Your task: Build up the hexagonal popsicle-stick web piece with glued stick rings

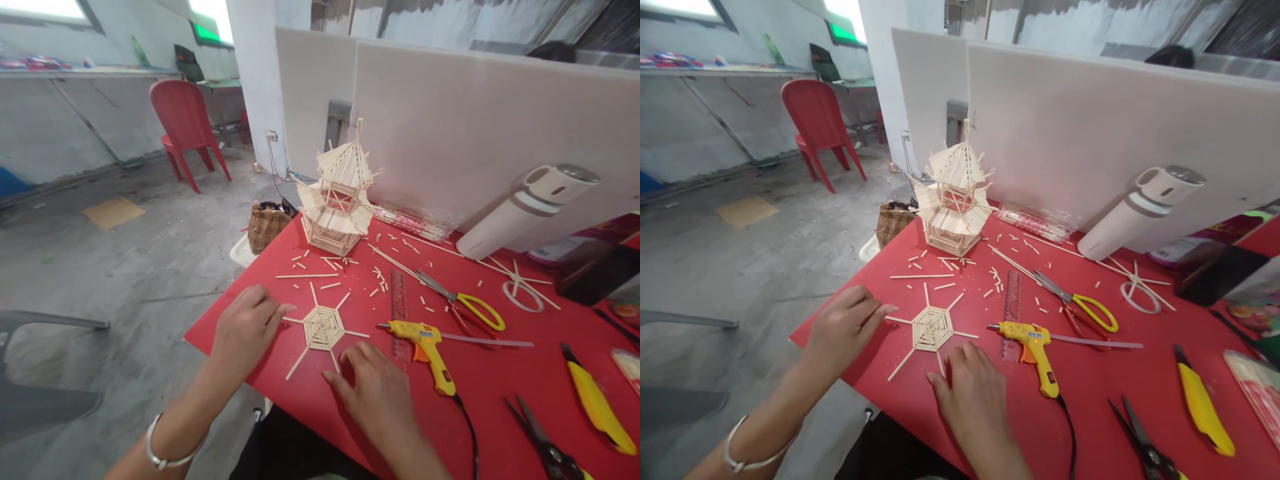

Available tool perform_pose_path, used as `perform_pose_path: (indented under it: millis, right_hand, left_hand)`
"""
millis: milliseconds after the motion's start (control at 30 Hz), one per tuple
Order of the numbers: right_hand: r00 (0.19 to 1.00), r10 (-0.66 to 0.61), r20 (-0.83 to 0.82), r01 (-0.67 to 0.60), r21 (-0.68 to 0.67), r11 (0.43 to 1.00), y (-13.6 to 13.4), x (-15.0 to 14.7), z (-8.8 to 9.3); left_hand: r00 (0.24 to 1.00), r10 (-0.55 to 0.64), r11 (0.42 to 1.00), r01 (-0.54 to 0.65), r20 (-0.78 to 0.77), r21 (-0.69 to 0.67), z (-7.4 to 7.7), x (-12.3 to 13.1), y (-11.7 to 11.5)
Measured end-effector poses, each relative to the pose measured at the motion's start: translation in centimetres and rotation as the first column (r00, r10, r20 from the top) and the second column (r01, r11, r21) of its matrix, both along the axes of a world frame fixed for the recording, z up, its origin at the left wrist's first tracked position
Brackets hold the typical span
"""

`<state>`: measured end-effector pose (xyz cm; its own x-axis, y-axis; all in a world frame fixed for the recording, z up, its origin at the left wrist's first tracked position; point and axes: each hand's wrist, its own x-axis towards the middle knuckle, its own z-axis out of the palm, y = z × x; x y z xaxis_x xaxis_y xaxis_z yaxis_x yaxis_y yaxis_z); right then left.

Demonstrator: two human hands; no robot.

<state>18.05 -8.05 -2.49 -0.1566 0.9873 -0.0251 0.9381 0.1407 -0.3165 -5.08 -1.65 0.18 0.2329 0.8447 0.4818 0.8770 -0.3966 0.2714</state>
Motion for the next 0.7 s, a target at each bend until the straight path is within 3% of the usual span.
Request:
perform_pose_path:
  millis: [267, 400, 600, 700]
  right_hand:
    - [0.989, -0.127, 0.076, 0.138, -0.17, 0.976, -0.6, -1.1, 0.2]
    - [0.99, -0.091, 0.106, 0.113, -0.22, 0.969, -0.5, -1.1, 1.0]
    - [0.977, -0.015, 0.211, 0.068, -0.247, 0.967, -0.3, -1.5, 2.5]
    - [0.993, -0.065, 0.096, 0.072, -0.071, 0.995, 0.7, -0.8, 3.3]
  left_hand:
    - [0.978, 0.152, 0.988, -0.146, 0.143, -0.048, -0.3, -1.8, -0.8]
    - [0.937, 0.225, 0.974, -0.205, 0.269, -0.099, 0.0, -2.5, -1.4]
    - [0.824, 0.324, 0.946, -0.29, 0.465, -0.146, 2.8, -2.1, -1.9]
    - [0.804, 0.269, 0.962, -0.201, 0.53, -0.183, 4.7, -1.3, -2.8]
